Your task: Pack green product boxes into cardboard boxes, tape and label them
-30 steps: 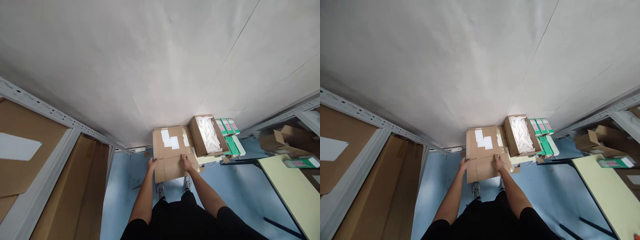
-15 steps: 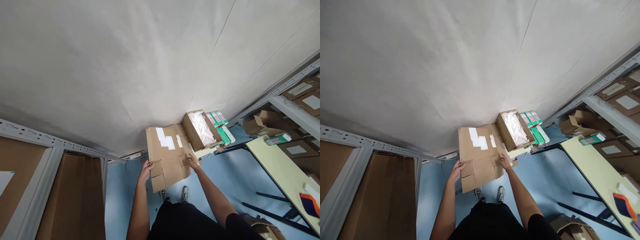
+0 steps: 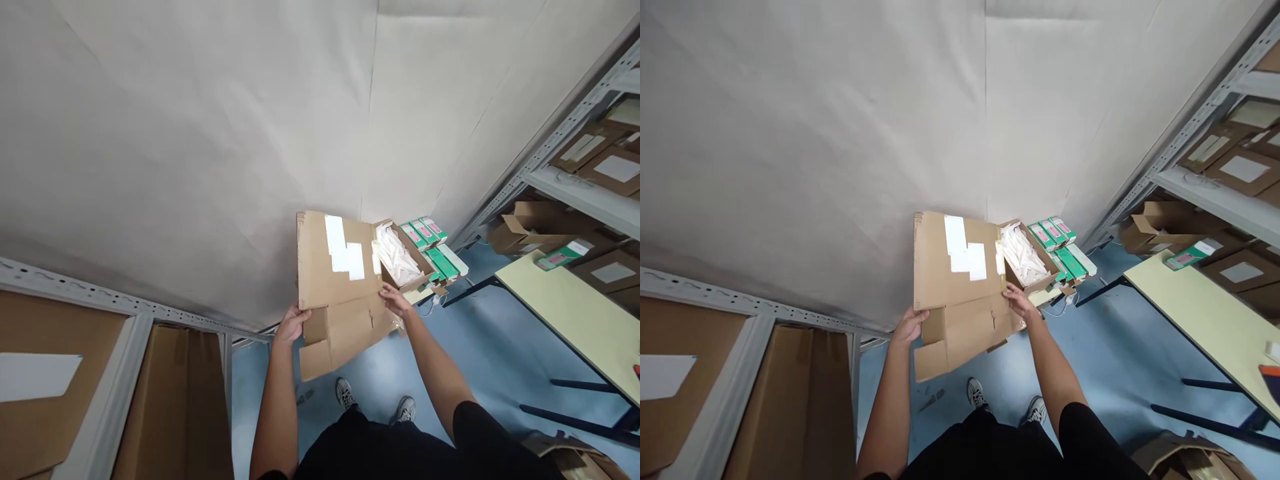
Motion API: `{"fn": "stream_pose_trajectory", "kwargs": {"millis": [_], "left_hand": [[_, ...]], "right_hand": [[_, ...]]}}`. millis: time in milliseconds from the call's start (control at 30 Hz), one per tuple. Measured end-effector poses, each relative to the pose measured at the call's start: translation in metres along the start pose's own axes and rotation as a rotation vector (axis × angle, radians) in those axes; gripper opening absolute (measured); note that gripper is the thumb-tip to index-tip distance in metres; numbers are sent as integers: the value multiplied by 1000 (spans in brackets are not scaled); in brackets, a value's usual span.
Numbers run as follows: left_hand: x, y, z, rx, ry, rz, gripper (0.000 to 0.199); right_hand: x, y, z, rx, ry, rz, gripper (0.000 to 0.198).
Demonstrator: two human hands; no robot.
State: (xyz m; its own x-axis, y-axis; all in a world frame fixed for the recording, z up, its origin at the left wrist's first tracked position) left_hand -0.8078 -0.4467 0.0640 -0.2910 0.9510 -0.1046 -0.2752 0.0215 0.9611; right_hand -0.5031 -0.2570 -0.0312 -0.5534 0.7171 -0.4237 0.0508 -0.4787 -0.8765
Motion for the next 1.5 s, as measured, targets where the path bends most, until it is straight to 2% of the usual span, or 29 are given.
{"fn": "stream_pose_trajectory", "kwargs": {"millis": [100, 167, 267, 400, 567, 767, 900, 1033, 1233, 1367, 1500], "left_hand": [[21, 27, 41, 12, -48, 38, 93], [38, 41, 79, 23, -71, 75, 99], [64, 50, 153, 49, -154, 79, 99], [92, 32, 265, 104, -343, 0, 97], [117, -6, 400, 131, -543, -63, 104], [125, -49, 550, 120, -756, -102, 108], [132, -85, 619, 121, -875, -193, 109], [151, -122, 673, 135, -976, -286, 108], [197, -162, 777, 137, -1181, -345, 108], [228, -179, 845, 169, -1256, -394, 108], [252, -195, 898, 208, -1300, -435, 108]], "right_hand": [[-16, -52, -46, 45, -38, -36, 66], [-34, -85, -91, 74, -21, -63, 69], [-72, -131, -172, 112, 60, -129, 71], [-141, -165, -281, 90, 196, -178, 80], [-247, -164, -397, 132, 321, -229, 78], [-364, -121, -505, 201, 433, -209, 73], [-412, -86, -553, 225, 515, -164, 74], [-441, -61, -582, 287, 617, -134, 77], [-470, -60, -629, 366, 793, -150, 72], [-480, -65, -661, 388, 918, -113, 74], [-480, -63, -686, 423, 1014, -91, 74]]}}
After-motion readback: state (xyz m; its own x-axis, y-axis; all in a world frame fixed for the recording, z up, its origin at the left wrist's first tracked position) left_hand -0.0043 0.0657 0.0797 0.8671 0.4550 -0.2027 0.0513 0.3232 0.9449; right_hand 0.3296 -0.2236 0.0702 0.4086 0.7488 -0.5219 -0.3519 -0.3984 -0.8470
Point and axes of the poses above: each hand's wrist, its own x-axis towards the middle knuckle, its own z-axis out of the palm, y = z × x, the point moved 10 cm from there along x, towards the middle knuckle, and after that the axes turned 8 degrees about z, right-handed, at the moved point
